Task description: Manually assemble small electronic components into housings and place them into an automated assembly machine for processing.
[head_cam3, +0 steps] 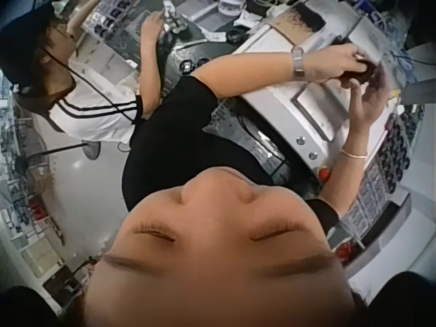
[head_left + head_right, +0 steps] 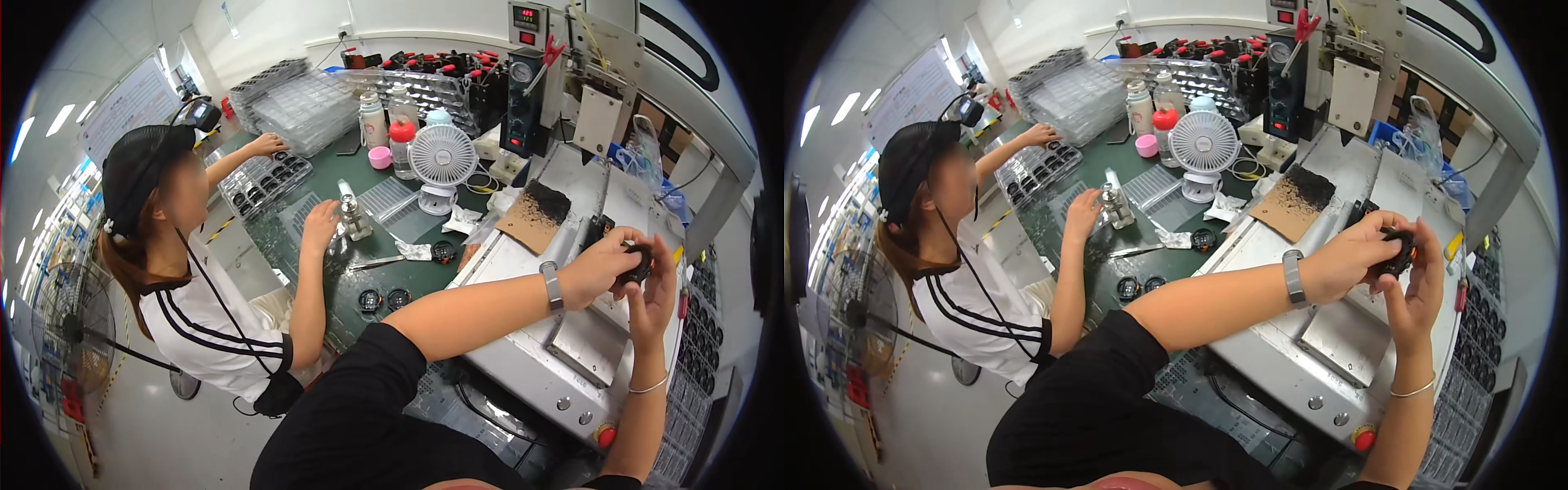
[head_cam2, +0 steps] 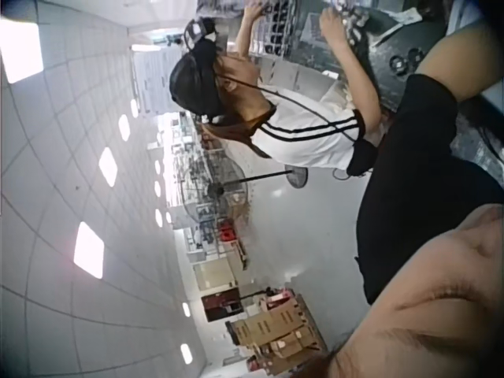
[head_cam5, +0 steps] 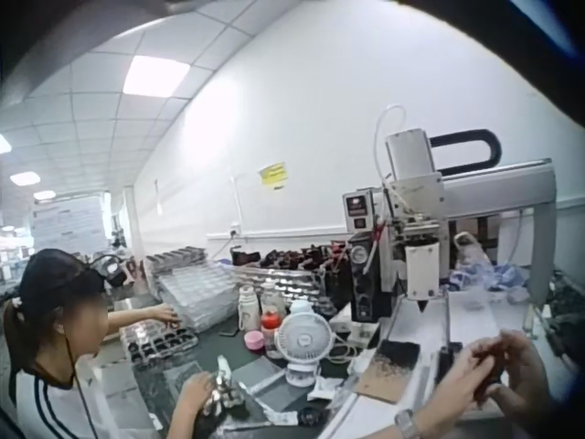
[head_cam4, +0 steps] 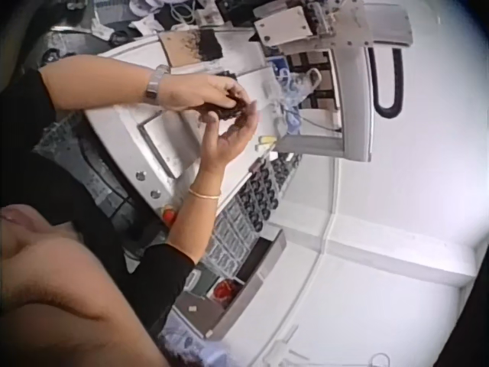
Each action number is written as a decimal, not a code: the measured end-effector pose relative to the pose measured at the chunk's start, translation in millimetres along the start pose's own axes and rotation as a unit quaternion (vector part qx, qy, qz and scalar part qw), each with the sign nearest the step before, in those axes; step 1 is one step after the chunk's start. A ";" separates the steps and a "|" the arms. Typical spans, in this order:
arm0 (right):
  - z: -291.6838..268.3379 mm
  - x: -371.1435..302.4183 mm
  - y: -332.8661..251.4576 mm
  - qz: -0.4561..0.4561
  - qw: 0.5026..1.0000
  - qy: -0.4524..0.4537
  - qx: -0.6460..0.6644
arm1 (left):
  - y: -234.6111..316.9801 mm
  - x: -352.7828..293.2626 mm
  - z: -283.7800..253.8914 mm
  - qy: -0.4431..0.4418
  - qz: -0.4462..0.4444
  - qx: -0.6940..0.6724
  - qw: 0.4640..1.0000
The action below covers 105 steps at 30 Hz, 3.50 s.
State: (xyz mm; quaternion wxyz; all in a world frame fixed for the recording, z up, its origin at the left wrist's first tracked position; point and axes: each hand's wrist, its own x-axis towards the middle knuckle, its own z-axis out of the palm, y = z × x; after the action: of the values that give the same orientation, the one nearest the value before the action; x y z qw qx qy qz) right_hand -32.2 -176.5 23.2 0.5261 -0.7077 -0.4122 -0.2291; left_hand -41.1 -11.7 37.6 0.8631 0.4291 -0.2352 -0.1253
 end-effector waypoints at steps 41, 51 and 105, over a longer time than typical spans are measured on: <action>27.7 12.5 14.3 0.037 0.849 -0.096 -0.519 | 103.6 -52.7 -12.8 0.357 0.591 0.454 0.563; 35.1 17.5 16.1 -0.033 0.888 -0.077 -0.453 | 66.3 -311.3 -143.4 0.400 -0.049 0.850 0.340; 24.2 6.3 16.1 0.038 0.917 -0.082 -0.389 | 58.7 -293.7 -197.7 0.286 -0.316 0.795 0.432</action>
State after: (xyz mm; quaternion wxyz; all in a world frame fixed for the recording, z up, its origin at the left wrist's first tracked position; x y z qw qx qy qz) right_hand -18.1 -153.5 10.8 0.1822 -0.8878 -0.3048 -0.2927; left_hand -190.8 281.1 -106.1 0.0595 0.9815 0.1810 -0.0169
